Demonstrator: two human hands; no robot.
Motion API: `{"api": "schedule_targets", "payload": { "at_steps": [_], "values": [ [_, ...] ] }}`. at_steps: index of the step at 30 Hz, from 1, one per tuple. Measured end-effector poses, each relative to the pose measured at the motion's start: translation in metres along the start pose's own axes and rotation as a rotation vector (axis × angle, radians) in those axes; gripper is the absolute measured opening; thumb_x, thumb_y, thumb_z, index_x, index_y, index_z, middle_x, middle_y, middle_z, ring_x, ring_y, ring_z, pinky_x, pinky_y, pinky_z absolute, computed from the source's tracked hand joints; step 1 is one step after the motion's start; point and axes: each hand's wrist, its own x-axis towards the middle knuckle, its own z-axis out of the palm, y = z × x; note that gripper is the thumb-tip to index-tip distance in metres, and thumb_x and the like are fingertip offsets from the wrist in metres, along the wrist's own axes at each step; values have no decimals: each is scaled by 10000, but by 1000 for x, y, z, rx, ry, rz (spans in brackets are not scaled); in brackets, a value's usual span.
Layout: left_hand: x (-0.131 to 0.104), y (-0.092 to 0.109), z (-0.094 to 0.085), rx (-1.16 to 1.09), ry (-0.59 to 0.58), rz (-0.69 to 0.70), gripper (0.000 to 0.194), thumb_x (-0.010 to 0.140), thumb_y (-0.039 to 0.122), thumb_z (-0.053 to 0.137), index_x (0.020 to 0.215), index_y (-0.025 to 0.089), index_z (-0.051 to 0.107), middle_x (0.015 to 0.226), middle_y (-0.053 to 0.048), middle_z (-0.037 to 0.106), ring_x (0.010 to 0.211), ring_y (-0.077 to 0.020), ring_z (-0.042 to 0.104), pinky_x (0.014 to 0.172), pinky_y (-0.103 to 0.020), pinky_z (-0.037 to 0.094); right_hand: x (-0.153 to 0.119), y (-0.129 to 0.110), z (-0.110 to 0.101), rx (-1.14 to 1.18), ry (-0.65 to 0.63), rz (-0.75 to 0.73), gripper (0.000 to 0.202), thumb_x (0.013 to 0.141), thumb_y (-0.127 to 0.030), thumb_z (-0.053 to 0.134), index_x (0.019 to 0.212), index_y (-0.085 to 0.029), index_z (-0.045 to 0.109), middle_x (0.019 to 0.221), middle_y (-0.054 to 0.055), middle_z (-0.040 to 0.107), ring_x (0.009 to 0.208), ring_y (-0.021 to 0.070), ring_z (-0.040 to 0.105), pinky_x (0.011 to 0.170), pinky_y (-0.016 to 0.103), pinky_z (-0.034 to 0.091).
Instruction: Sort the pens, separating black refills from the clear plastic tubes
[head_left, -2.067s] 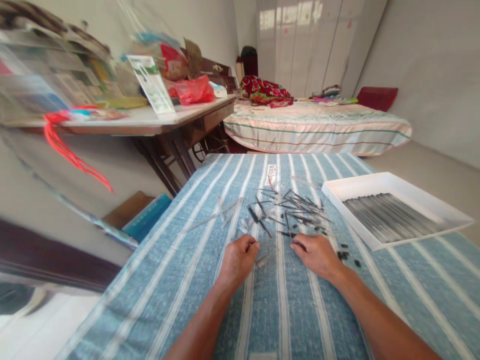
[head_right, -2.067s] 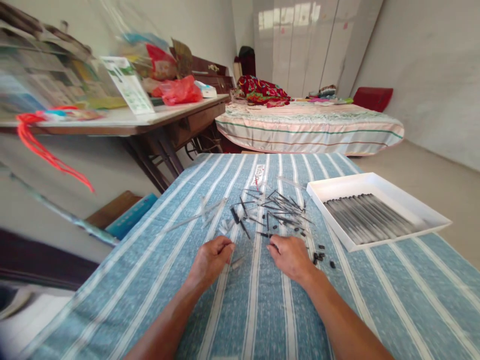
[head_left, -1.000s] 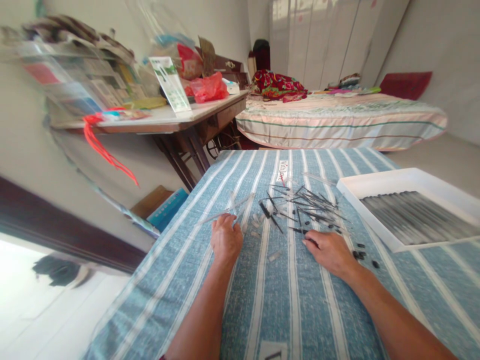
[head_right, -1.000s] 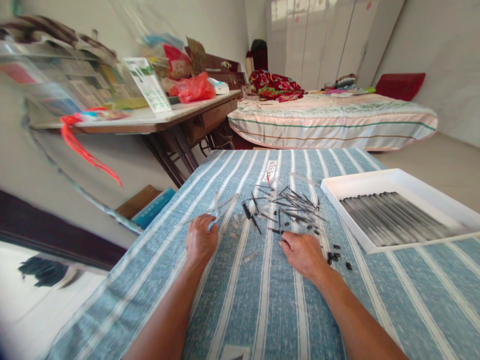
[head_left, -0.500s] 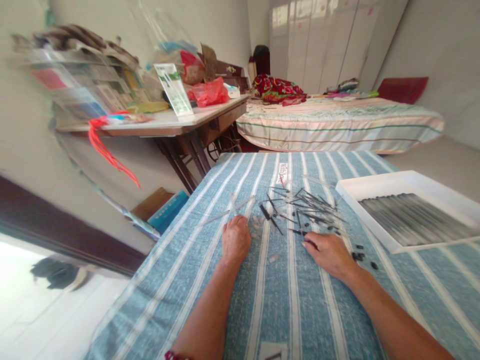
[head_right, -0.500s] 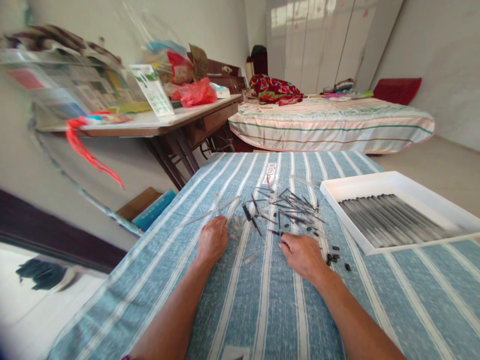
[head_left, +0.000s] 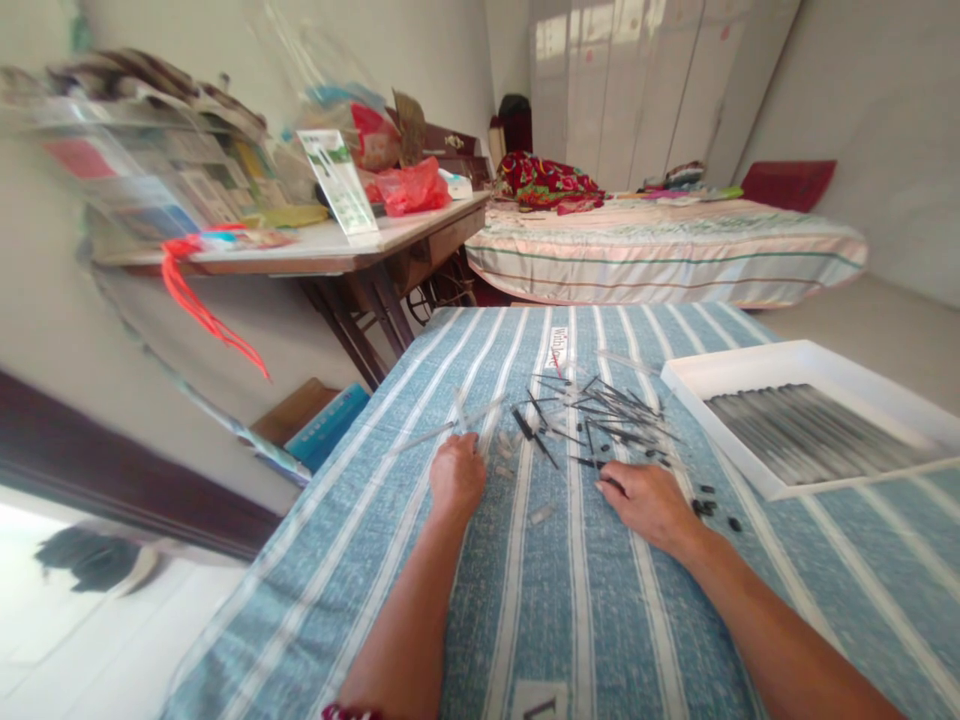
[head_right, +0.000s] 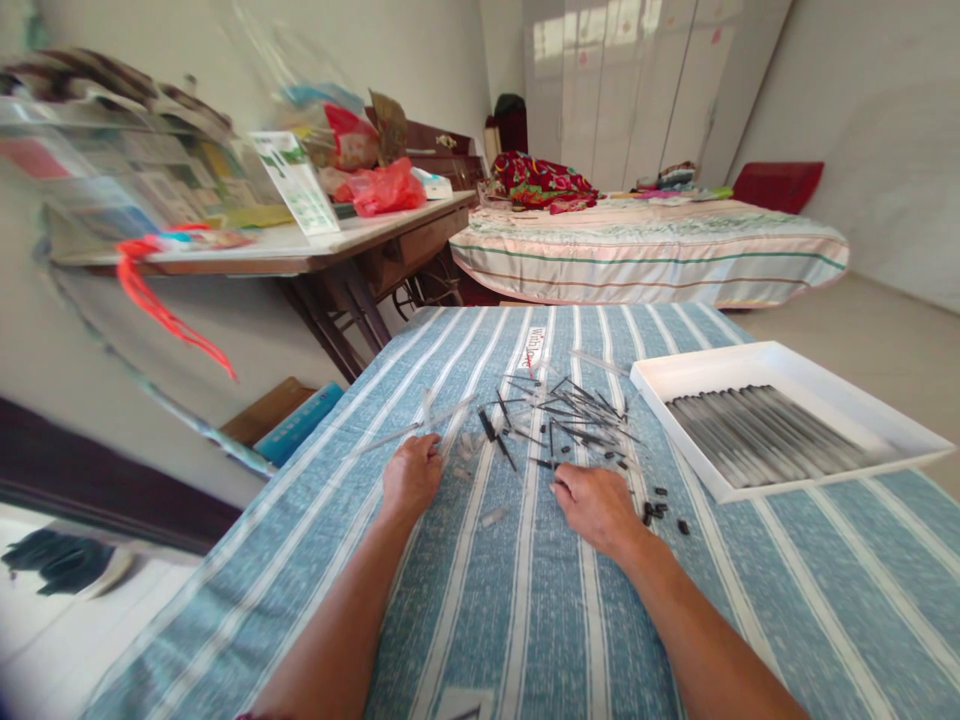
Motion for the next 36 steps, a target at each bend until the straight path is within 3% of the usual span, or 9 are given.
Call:
{"api": "schedule_targets", "payload": {
  "at_steps": [7,12,18,22,24,28,32,36],
  "values": [
    [-14,0,-17,38,-106,35,216,732,112,442,816,147,637,819,-98,608,801,-220,573,665,-276,384,1,0,1,5,-1,14,235,845,-309,411,797,-222,623,716,13,680,686,166,629,589,241,336],
    [-7,5,-16,0,-116,16,172,740,206,486,774,140,641,842,-127,598,855,-261,551,683,-302,376,2,0,1,4,9,6,230,841,-311,420,781,-219,622,703,14,677,670,167,627,576,241,329],
    [-2,3,-13,-200,-86,-45,143,721,193,487,709,145,621,778,-87,607,764,-221,565,632,-281,366,2,4,7,43,68,-12,232,839,-306,422,761,-214,620,669,12,668,646,167,624,567,241,327],
    [-9,5,-17,-439,-86,-48,159,731,267,494,772,152,594,684,-26,614,669,-166,571,604,-244,392,3,12,8,94,137,20,239,835,-311,420,759,-211,624,645,14,658,613,161,611,563,236,335],
    [-15,11,-20,-720,-162,-61,183,719,305,524,804,150,571,672,-15,623,613,-141,565,573,-231,403,5,20,5,122,179,77,231,824,-315,433,744,-209,622,613,10,638,586,157,594,555,234,335],
    [-29,28,-26,-1391,-505,-132,186,688,276,617,801,148,543,694,-32,640,558,-107,542,532,-217,393,5,42,-8,245,239,184,204,790,-325,469,714,-197,608,570,-6,581,556,139,548,551,226,338],
    [-38,39,-26,-1545,-744,-112,239,727,240,618,941,146,569,682,-34,635,543,-102,540,521,-214,388,2,62,-25,501,75,196,181,740,-321,512,650,-173,562,500,-37,485,481,104,464,489,204,318],
    [-42,43,-23,-1564,-838,-107,224,739,208,608,943,118,595,684,-42,630,552,-100,540,542,-219,401,-4,74,-34,700,-179,222,125,697,-280,533,665,-159,542,444,-62,440,402,79,397,426,189,289]
  ]
}}
